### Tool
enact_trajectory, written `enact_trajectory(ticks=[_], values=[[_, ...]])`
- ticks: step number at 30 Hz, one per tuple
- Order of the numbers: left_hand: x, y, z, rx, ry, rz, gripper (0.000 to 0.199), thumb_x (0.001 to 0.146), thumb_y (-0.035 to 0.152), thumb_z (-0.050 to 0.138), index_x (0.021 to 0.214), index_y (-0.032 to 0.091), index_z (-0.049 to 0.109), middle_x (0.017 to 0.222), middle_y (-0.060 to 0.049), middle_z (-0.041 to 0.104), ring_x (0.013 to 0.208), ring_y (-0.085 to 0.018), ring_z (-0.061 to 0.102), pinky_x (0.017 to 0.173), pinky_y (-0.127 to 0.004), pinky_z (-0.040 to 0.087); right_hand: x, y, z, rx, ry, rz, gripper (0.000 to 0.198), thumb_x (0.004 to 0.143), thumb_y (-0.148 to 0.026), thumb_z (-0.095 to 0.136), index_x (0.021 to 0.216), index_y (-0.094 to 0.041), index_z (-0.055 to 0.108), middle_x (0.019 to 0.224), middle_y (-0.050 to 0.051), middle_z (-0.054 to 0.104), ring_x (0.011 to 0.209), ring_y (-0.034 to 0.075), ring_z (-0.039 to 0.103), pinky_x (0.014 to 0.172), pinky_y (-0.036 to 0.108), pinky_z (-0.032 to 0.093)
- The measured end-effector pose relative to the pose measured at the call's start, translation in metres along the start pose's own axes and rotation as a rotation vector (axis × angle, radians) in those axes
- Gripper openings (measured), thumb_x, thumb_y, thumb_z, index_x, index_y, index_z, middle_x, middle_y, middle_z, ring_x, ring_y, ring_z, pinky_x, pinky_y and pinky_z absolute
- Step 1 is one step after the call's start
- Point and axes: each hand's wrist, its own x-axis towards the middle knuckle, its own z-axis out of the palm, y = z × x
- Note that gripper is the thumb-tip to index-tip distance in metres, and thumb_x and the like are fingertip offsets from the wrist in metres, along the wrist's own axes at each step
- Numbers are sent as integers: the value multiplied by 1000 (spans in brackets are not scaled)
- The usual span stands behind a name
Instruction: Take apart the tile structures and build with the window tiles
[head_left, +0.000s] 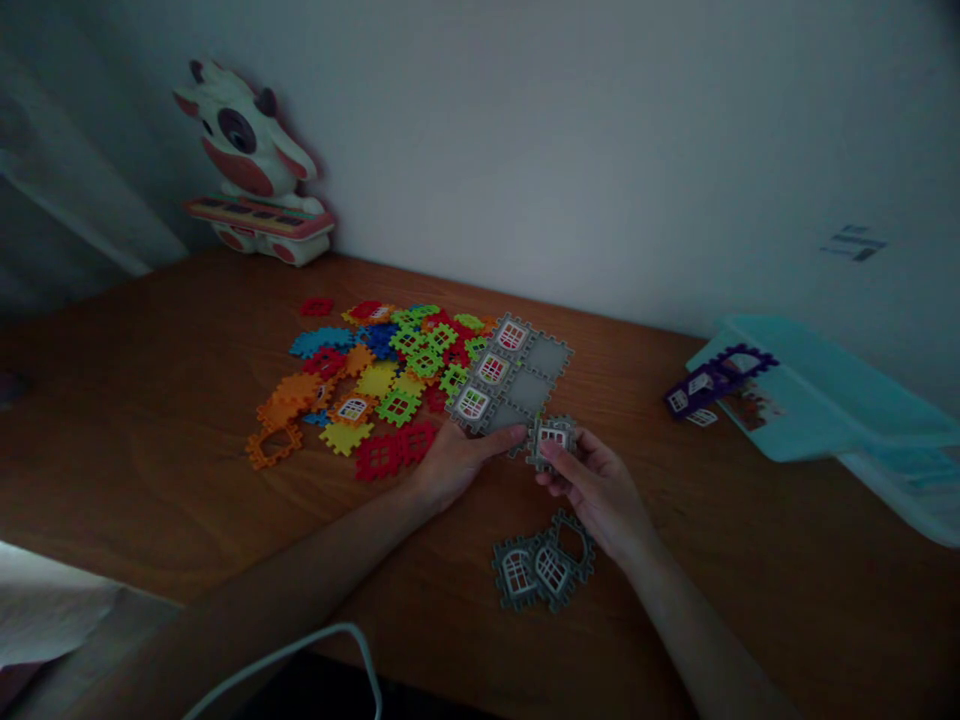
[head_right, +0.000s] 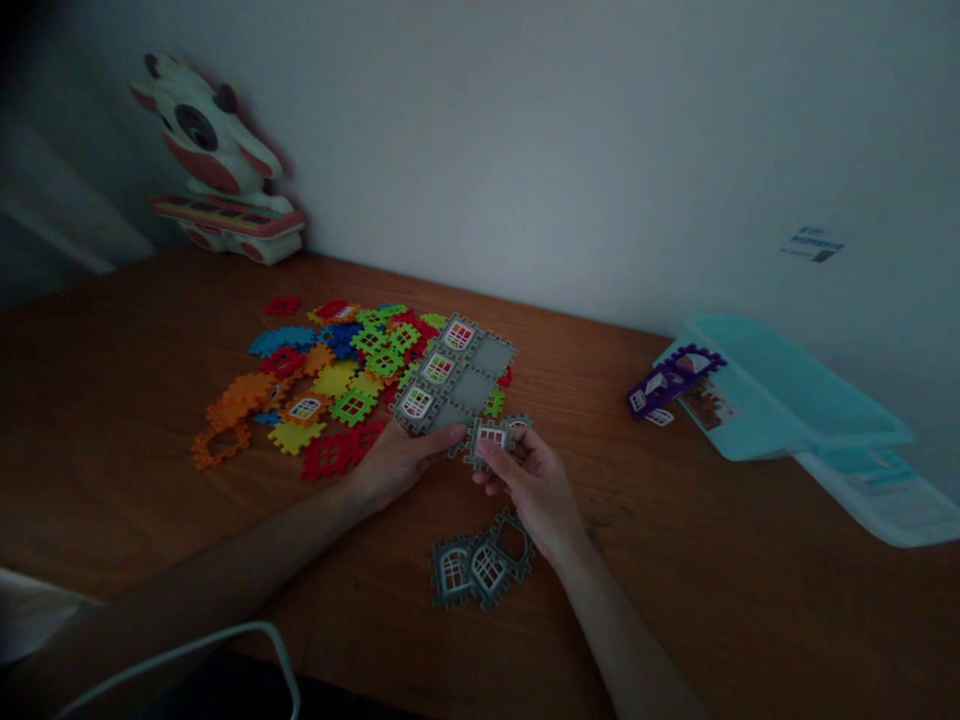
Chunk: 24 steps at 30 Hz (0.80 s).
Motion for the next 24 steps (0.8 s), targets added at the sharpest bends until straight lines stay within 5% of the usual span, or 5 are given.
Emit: enact_trajectory(ticks=[9,19,24], values=[[-1,-3,2,-18,-24,12,34,74,26,82,105,18,72,109,-6,74,99,-21,68,97,-38,50,-3,5,5,-130,10,-56,41,70,-49,83,98,-22,68,80,1,73,62,16,70,53,25,54],[-2,0,1,97,-19,37,40,71,27,83,107,16,70,111,-9,74,101,-24,68,98,-42,50,-5,4,1,-244,9,-65,40,75,-54,77,93,-20,71,61,1,69,44,11,55,42,21,39],[-3,2,2,150,20,59,44,69,26,85,109,17,70,113,-10,74,102,-24,69,98,-41,50,-5,2,1,-265,0,-71,39,73,-54,79,89,-19,72,62,2,70,47,11,57,44,22,41]])
